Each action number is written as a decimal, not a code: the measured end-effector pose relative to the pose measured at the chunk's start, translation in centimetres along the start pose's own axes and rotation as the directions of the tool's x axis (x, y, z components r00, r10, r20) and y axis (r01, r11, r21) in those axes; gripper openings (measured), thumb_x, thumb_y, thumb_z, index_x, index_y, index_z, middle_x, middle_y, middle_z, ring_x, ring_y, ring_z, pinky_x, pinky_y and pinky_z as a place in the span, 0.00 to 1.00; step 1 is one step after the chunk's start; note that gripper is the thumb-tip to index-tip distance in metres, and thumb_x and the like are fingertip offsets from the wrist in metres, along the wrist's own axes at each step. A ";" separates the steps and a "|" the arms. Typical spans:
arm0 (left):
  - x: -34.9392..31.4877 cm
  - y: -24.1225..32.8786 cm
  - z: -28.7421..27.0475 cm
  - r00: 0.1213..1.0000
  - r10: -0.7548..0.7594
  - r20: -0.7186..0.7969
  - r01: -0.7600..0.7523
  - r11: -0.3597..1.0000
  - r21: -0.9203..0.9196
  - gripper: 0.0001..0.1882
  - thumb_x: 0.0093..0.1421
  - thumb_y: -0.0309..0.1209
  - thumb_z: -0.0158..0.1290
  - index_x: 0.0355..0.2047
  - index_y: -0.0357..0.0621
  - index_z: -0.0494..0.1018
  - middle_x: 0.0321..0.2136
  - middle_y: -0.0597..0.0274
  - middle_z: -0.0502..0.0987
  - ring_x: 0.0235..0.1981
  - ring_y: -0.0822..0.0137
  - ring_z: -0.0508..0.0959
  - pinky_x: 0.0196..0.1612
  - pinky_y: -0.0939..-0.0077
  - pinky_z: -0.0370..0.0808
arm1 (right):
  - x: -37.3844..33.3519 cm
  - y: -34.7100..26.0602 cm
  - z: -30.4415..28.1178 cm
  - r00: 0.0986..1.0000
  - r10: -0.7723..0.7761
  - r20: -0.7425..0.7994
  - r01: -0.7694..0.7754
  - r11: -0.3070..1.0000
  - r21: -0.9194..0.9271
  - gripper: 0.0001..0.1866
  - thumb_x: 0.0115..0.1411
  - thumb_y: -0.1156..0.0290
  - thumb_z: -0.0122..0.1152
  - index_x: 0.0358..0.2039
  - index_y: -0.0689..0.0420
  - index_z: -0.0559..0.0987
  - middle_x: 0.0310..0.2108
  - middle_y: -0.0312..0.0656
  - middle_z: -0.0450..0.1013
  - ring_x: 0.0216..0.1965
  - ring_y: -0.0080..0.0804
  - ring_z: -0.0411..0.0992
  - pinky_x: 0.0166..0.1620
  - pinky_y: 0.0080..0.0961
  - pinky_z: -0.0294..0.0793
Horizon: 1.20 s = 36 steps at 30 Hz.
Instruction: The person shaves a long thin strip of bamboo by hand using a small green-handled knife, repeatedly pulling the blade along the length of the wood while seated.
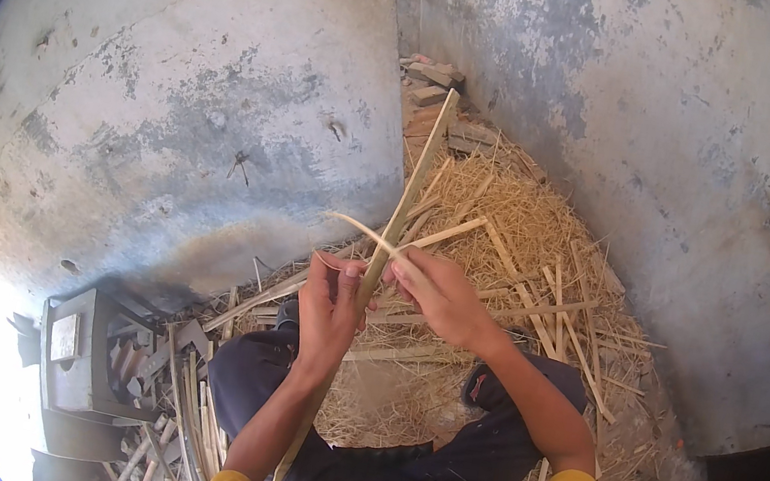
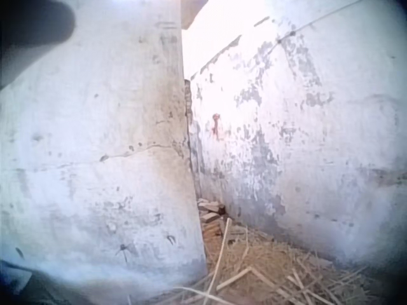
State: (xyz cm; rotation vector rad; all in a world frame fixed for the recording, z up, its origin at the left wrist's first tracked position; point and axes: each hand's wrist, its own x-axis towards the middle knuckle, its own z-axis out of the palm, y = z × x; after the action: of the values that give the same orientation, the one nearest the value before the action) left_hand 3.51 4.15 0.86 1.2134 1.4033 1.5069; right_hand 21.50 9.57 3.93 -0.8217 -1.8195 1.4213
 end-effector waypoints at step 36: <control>-0.3 -0.7 -0.1 0.927 0.370 -0.065 -0.350 0.914 0.203 0.08 0.78 0.28 0.42 0.42 0.35 0.66 0.33 0.57 0.69 0.31 0.68 0.69 0.37 0.69 0.69 | -0.4 1.3 2.0 0.969 -0.234 -0.074 0.156 0.822 -0.548 0.17 0.78 0.61 0.46 0.42 0.62 0.76 0.18 0.52 0.72 0.23 0.58 0.76 0.31 0.44 0.73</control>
State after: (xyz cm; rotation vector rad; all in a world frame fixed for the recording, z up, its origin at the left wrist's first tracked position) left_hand 3.43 3.90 0.15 1.6031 1.4730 1.7346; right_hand 20.22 8.46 2.23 -0.9413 -2.1538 0.6961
